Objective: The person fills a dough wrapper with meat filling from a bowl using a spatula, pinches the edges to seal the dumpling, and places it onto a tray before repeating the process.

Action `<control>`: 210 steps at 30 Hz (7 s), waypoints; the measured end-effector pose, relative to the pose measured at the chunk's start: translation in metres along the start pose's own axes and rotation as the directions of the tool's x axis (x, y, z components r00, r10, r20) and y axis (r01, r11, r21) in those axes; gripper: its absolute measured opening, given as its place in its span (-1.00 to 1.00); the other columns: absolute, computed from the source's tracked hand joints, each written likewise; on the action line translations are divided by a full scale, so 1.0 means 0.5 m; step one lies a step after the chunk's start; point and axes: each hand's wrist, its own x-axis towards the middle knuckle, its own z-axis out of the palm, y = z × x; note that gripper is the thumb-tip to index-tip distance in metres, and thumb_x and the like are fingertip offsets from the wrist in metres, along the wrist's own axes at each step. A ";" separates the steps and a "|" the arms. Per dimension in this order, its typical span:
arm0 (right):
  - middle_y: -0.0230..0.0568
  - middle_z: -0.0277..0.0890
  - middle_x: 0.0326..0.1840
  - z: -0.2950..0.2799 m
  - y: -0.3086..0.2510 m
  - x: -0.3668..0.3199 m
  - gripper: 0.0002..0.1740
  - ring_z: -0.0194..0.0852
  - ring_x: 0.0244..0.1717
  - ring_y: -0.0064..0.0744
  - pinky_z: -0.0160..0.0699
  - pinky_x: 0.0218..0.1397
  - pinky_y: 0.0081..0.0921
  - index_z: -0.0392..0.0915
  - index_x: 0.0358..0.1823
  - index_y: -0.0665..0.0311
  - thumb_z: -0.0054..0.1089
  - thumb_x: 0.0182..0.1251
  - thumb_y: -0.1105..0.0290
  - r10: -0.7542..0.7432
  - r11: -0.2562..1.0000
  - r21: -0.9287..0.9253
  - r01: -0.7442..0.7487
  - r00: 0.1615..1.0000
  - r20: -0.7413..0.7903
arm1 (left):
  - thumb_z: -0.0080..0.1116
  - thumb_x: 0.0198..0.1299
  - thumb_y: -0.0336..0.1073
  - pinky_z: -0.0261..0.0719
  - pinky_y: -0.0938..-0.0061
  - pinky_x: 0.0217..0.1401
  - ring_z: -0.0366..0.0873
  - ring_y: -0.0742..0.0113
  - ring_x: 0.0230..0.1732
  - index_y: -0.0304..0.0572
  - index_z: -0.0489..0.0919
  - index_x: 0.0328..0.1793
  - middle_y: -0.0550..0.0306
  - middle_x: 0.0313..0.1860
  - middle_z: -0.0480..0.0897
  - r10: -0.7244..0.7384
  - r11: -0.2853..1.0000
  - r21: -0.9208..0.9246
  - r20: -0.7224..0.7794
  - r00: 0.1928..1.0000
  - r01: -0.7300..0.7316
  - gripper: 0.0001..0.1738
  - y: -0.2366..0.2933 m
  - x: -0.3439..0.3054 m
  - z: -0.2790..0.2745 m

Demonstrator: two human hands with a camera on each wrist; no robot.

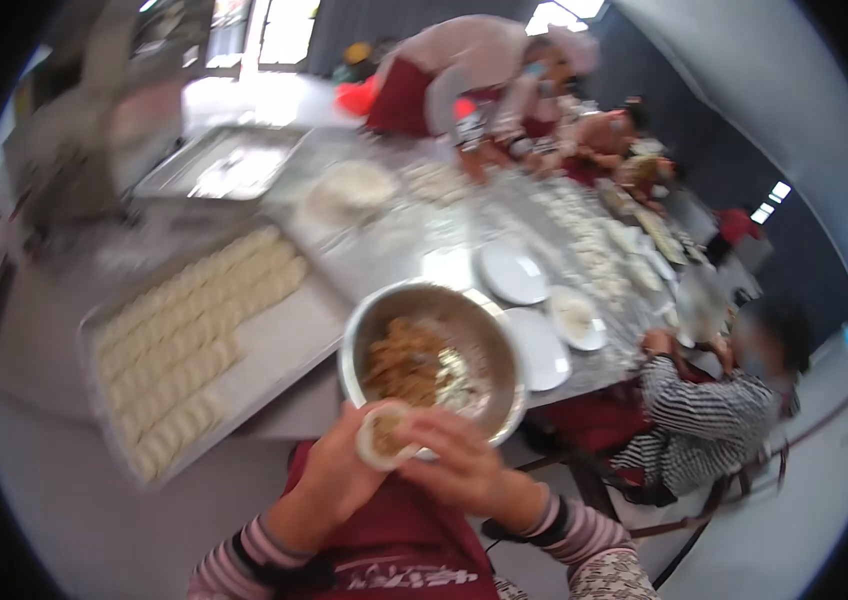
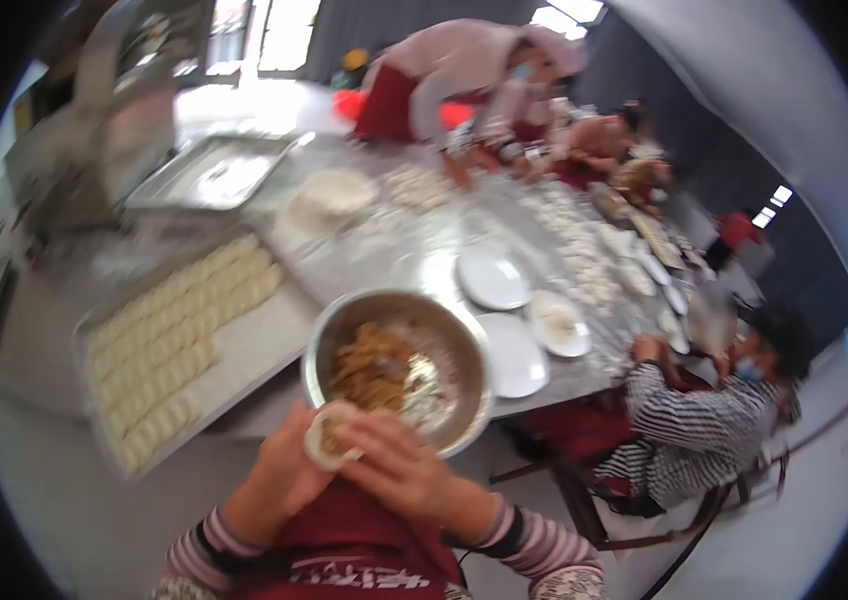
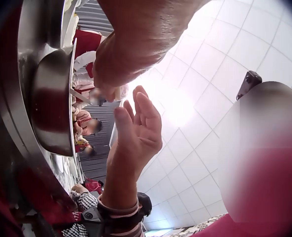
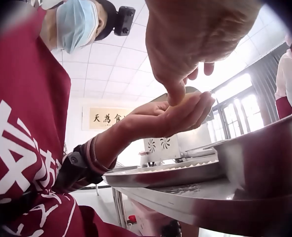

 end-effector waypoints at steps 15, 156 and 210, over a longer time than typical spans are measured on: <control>0.03 0.47 0.18 0.014 -0.023 -0.030 -0.89 0.42 0.24 0.04 0.49 0.19 -0.15 0.55 -0.33 0.37 0.24 0.11 0.50 0.039 0.993 0.117 -0.017 0.981 -0.190 | -0.18 0.45 -0.16 0.49 0.40 0.19 0.52 0.26 0.13 -0.35 0.29 0.31 0.05 0.14 0.53 -0.184 0.941 0.278 -0.059 0.981 0.193 -0.54 -0.014 -0.032 0.022; -0.14 0.63 -0.34 0.075 -0.070 -0.053 -0.79 0.63 -0.31 -0.31 0.57 -0.20 -0.51 0.60 -0.32 0.37 0.42 -0.02 0.64 0.622 0.755 0.409 -0.513 0.756 -0.201 | 0.19 0.18 -0.55 0.60 0.49 0.03 0.64 0.29 0.01 -0.36 0.49 0.16 -0.06 -0.01 0.65 0.313 0.234 0.896 0.299 0.902 -0.378 -0.62 -0.027 -0.083 -0.004; -0.20 0.57 -0.35 0.084 -0.072 -0.036 -0.76 0.54 -0.34 -0.21 0.51 -0.27 -0.40 0.59 -0.33 0.30 0.44 -0.05 0.60 0.490 0.869 0.257 -0.424 0.814 -0.312 | 0.03 0.21 -0.66 0.56 0.40 0.19 0.56 0.08 0.17 -0.43 0.38 0.29 -0.22 0.18 0.53 0.358 -0.072 0.908 0.410 0.839 -0.413 -0.52 -0.037 -0.084 0.001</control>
